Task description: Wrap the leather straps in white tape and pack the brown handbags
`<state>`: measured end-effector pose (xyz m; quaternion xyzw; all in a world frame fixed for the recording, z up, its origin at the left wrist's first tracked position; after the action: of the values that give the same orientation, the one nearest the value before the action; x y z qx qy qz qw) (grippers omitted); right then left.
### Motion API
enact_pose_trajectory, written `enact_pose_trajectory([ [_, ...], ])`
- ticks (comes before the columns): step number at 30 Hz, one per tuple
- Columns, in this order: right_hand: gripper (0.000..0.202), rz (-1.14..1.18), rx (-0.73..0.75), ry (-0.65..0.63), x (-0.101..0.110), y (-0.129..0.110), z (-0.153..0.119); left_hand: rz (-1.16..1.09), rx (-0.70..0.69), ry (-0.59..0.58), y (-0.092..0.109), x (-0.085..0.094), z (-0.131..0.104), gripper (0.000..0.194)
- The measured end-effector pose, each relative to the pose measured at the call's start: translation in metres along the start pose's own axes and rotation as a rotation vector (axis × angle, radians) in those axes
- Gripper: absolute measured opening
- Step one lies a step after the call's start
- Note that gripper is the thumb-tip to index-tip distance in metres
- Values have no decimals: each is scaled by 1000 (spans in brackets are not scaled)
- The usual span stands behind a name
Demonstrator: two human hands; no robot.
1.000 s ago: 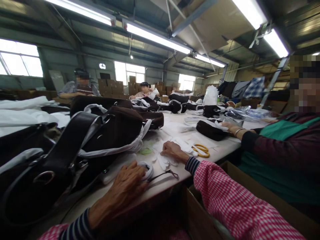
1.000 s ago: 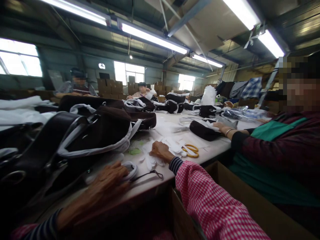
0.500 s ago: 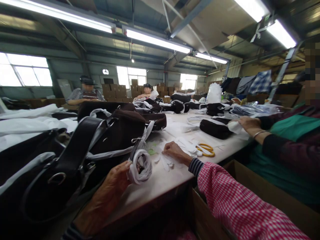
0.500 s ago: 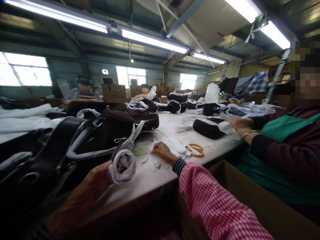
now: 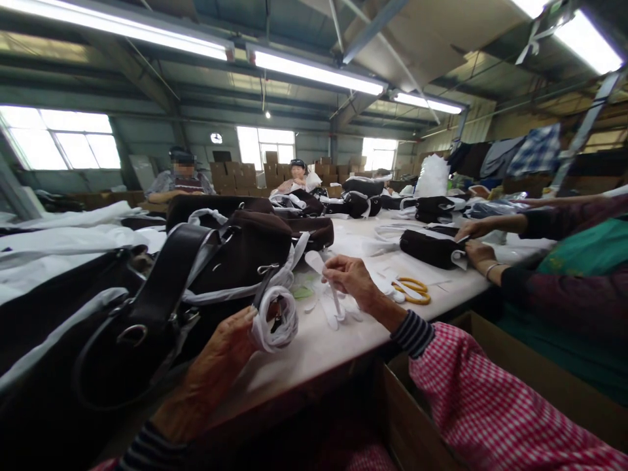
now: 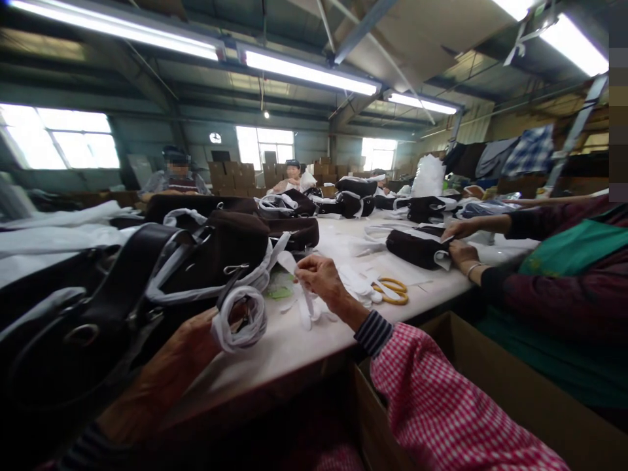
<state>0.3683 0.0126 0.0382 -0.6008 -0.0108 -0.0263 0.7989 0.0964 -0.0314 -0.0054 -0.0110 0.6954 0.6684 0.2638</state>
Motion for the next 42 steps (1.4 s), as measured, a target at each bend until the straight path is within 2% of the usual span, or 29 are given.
enact_pose_trajectory([
  [3,21,-73,51,-168,-12,-10,-18,62,-11,-28,3,-3,7,33],
  [8,13,-265,162,-243,-20,-7,-26,101,-1,-62,8,-10,13,32],
  [10,12,-292,135,-289,-21,-5,-27,132,-3,-55,8,-12,13,31],
  [13,13,-215,-12,-337,-28,-5,-31,214,-19,-73,8,-13,13,35],
  [16,11,-57,-175,-326,-37,-6,-36,322,-70,-133,7,-15,12,35],
  [19,11,27,-270,-328,-45,-1,-39,449,-151,-169,11,-19,10,30],
  [23,18,112,-361,-260,-47,8,-44,609,-230,-125,20,-24,8,29],
  [26,21,156,-369,-174,-50,9,-50,685,-232,-114,20,-25,8,31],
  [32,31,326,-265,-131,-65,11,-56,660,-162,-192,11,-25,14,37],
  [34,32,334,-263,-157,-63,12,-58,754,-197,-164,11,-24,15,34],
  [37,35,242,-298,-298,-48,10,-63,1019,-290,-103,12,-23,19,26],
  [39,38,164,-367,-364,-33,10,-69,1152,-345,-129,8,-23,23,20],
  [42,37,131,-492,-366,-12,16,-81,1297,-404,-194,-10,-24,31,9],
])
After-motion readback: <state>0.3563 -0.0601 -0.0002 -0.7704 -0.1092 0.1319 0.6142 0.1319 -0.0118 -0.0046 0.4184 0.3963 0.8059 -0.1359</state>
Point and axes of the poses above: each hand's wrist, its own z-axis towards the middle knuckle, its own x-axis out of the back of the hand, y = z × x, the point moved 1 cm from there along z, towards the middle knuckle, and after that the axes turned 2 degrees about z, right-handed, at the moved point
